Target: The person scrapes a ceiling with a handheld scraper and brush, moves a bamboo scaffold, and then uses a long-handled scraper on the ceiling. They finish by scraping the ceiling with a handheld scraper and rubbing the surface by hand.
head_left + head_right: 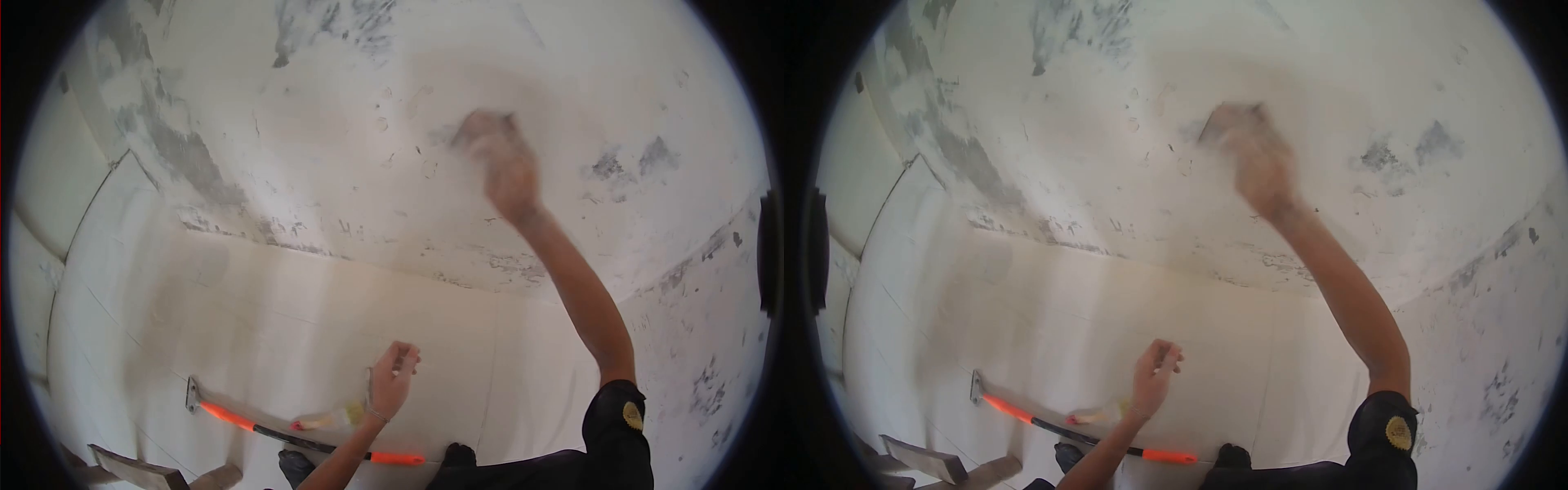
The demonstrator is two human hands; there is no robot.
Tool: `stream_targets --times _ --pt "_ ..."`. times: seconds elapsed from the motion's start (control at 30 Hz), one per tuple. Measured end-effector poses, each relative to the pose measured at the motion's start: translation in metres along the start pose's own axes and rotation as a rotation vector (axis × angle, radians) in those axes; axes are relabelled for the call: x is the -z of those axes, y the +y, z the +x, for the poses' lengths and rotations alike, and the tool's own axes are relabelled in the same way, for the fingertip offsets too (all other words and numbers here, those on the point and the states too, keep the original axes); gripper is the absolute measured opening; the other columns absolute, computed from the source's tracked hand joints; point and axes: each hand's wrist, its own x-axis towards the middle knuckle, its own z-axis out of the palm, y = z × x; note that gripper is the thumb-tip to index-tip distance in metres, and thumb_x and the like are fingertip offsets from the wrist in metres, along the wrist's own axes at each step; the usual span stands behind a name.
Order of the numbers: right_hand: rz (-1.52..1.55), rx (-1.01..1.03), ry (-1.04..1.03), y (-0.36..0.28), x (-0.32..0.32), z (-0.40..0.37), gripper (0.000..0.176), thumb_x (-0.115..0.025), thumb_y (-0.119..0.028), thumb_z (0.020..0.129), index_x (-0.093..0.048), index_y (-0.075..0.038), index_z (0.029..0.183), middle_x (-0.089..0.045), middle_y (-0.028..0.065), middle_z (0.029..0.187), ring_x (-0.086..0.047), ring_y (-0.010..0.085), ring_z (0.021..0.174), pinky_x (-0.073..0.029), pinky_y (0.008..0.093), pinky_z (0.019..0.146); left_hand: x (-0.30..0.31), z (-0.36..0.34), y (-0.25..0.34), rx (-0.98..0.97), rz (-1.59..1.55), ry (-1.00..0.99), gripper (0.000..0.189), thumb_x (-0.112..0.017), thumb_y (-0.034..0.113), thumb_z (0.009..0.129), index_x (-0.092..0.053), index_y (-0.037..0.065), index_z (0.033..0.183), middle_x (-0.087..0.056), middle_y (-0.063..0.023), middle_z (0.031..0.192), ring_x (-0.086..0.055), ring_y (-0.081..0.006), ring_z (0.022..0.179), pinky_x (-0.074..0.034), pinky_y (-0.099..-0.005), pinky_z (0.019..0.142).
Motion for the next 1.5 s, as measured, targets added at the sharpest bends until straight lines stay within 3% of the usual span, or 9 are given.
stream_targets --times 0.23,0.33,0.57,0.67,0.8,1.0,1.07,1.17,1.5 --pt "0.073 0.089 -0.403 -0.018 -0.015 -0.041 0.022 -0.056 0.008 0.084 -0.065 -0.008 0.096 -0.068 0.0101 0.122 -0.062 0.0279 0.119 -0.042 0.0493 0.109 0.0 -0.004 0.001 -0.006 0.032 -0.019 0.02 -0.059 0.024 0.1 -0.063 0.005 0.099 -0.068 -0.0023 0.083 -0.062 -0.0093 0.07 -0.049 -0.0248 0.065" --pt "-0.044 0.018 -0.09 -0.005 -0.008 -0.002 0.024 -0.058 0.007 0.083 -0.066 -0.008 0.101 -0.066 0.0061 0.128 -0.058 0.0245 0.125 -0.042 0.043 0.11 0.0 -0.006 0.005 -0.012 0.056 -0.028 0.018 -0.059 0.022 0.1 -0.062 0.004 0.098 -0.068 -0.0025 0.083 -0.063 -0.0094 0.07 -0.05 -0.0245 0.066" --pt "0.108 0.254 -0.336 -0.005 -0.038 0.001 0.026 -0.059 0.006 0.08 -0.066 -0.006 0.102 -0.066 0.0085 0.127 -0.058 0.0226 0.124 -0.039 0.0443 0.112 -0.007 -0.012 0.0 -0.042 0.045 -0.08 0.017 -0.058 0.02 0.1 -0.062 0.003 0.097 -0.068 -0.0024 0.083 -0.063 -0.0092 0.07 -0.05 -0.0237 0.067" --pt "-0.154 0.101 -0.14 -0.017 -0.017 0.054 0.026 -0.06 0.004 0.079 -0.067 -0.008 0.102 -0.065 0.0054 0.129 -0.057 0.0199 0.125 -0.039 0.0412 0.113 -0.007 -0.015 -0.008 -0.081 0.071 -0.062 0.019 -0.06 0.024 0.099 -0.064 0.006 0.099 -0.069 -0.0011 0.082 -0.062 -0.008 0.068 -0.048 -0.0247 0.063" --pt "-0.083 0.233 -0.328 -0.025 -0.046 0.018 0.022 -0.062 0.004 0.077 -0.065 -0.006 0.096 -0.067 0.0045 0.123 -0.06 0.0186 0.121 -0.039 0.0419 0.113 -0.012 -0.016 -0.012 -0.002 0.032 -0.047 0.02 -0.06 0.025 0.099 -0.065 0.006 0.099 -0.07 -0.0009 0.082 -0.062 -0.0072 0.068 -0.048 -0.0248 0.062" --pt "-0.226 0.127 -0.196 -0.029 -0.038 0.038 0.02 -0.063 0.001 0.078 -0.064 -0.007 0.096 -0.067 0.0041 0.124 -0.06 0.0154 0.122 -0.04 0.0408 0.113 -0.016 -0.027 -0.011 -0.019 0.039 -0.085 0.02 -0.059 0.025 0.098 -0.065 0.006 0.099 -0.07 -0.003 0.082 -0.063 -0.0101 0.068 -0.049 -0.0263 0.061" --pt "-0.072 0.208 -0.265 -0.03 -0.04 0.042 0.02 -0.056 0.006 0.084 -0.065 -0.006 0.095 -0.07 0.0087 0.117 -0.064 0.0224 0.117 -0.04 0.0501 0.112 -0.015 -0.028 -0.011 -0.009 0.064 -0.103 0.021 -0.059 0.026 0.099 -0.065 0.006 0.098 -0.07 -0.0044 0.082 -0.064 -0.0119 0.068 -0.049 -0.0272 0.062" --pt "-0.236 0.181 -0.093 -0.017 -0.021 0.063 0.025 -0.064 0.004 0.075 -0.064 -0.007 0.097 -0.068 0.0041 0.122 -0.062 0.0172 0.117 -0.041 0.0421 0.112 -0.013 -0.03 -0.015 -0.064 0.055 -0.116 0.022 -0.059 0.026 0.099 -0.065 0.005 0.098 -0.07 -0.005 0.082 -0.064 -0.0123 0.068 -0.05 -0.0274 0.062" --pt "-0.151 0.275 -0.232 -0.029 -0.04 0.036 0.025 -0.061 0.006 0.075 -0.062 -0.011 0.093 -0.069 0.0037 0.119 -0.063 0.0182 0.115 -0.04 0.046 0.112 -0.011 -0.038 -0.006 0.007 0.068 -0.119 0.022 -0.059 0.026 0.098 -0.064 0.005 0.099 -0.071 -0.0048 0.084 -0.064 -0.0135 0.068 -0.05 -0.0279 0.062"
